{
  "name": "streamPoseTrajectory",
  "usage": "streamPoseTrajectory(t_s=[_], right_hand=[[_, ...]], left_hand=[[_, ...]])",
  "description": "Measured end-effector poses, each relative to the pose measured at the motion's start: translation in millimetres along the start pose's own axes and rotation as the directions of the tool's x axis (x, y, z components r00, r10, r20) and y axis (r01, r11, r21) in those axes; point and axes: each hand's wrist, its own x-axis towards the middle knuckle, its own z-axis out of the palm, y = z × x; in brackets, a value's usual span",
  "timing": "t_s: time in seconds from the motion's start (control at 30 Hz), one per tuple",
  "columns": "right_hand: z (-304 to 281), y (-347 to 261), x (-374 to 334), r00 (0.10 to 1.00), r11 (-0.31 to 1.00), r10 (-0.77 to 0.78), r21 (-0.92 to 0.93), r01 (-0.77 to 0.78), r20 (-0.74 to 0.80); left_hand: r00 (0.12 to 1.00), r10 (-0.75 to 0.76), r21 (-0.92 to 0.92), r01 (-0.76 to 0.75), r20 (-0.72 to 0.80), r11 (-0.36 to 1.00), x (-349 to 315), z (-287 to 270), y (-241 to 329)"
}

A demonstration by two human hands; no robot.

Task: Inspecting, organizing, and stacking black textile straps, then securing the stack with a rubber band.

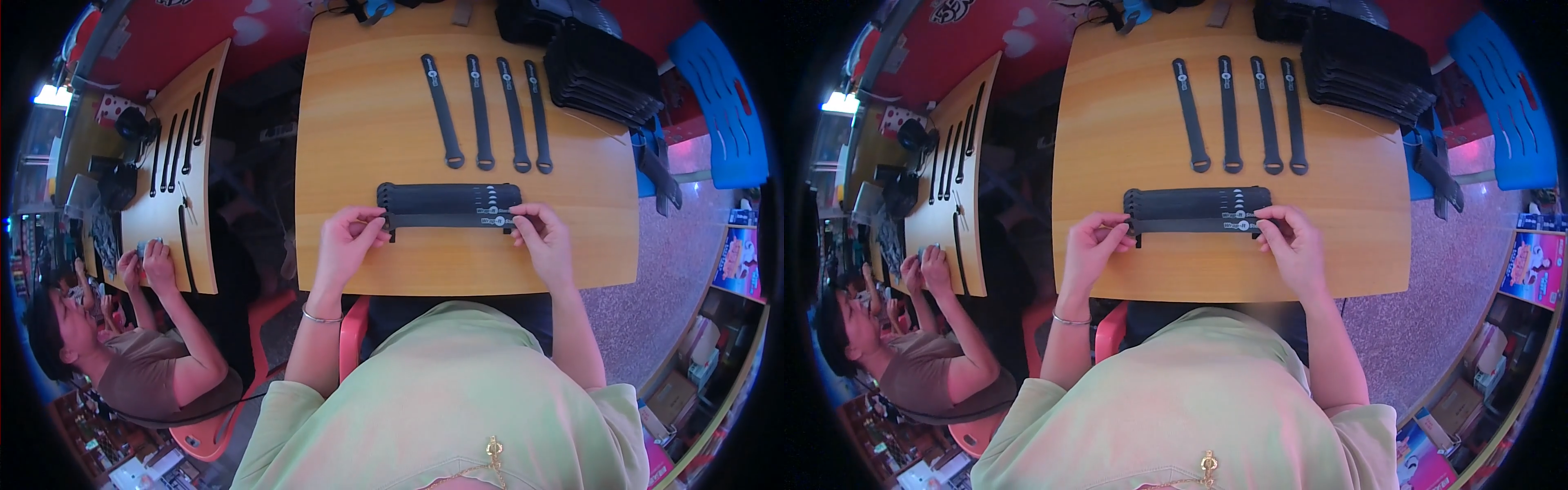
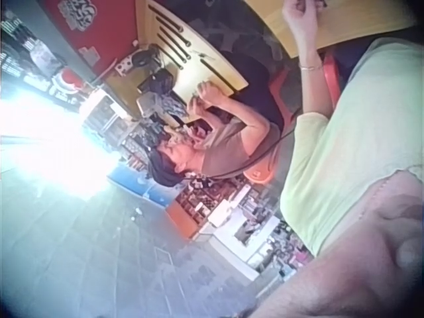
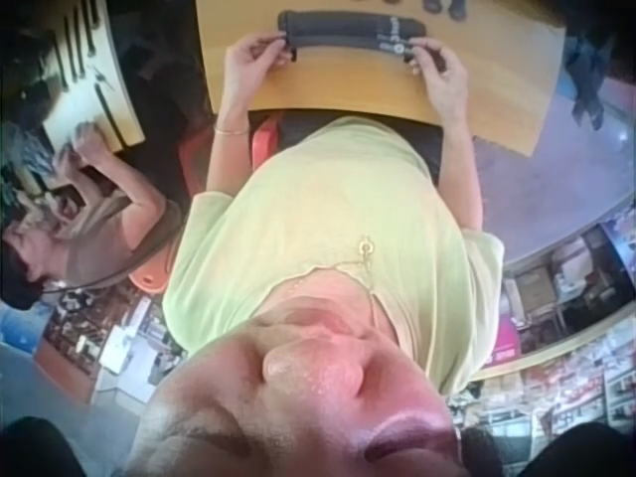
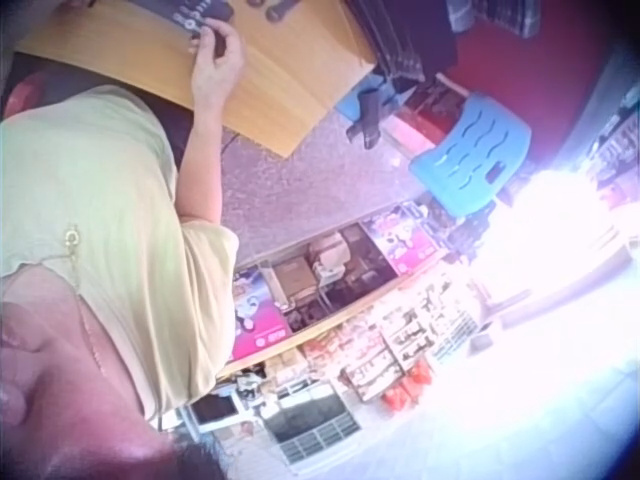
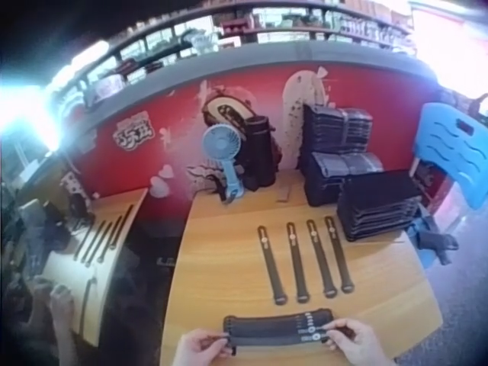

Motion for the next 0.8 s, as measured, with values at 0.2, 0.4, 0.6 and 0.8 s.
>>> streamPoseTrajectory(t_s=[0.2,0.4,0.6,0.8], right_hand=[[0.8,3.0,2.5,0.999,0.996,-0.023,-0.092,0.02,-0.04],[2.6,4.0,5.1,0.998,0.993,-0.015,-0.116,0.007,-0.068],[4.3,3.1,5.8,0.996,0.991,-0.012,-0.131,0.0,-0.089],[5.2,1.5,6.6,0.994,0.988,-0.022,-0.154,0.006,-0.106]], left_hand=[[0.996,-0.032,0.056,0.037,-0.085,0.998,3.5,3.7,-2.1],[0.995,-0.02,0.081,0.028,-0.097,0.996,5.2,3.2,-6.0],[0.995,-0.003,0.094,0.013,-0.102,0.995,5.3,5.0,-5.6],[0.993,0.006,0.108,0.006,-0.115,0.994,5.7,7.5,-4.7]])
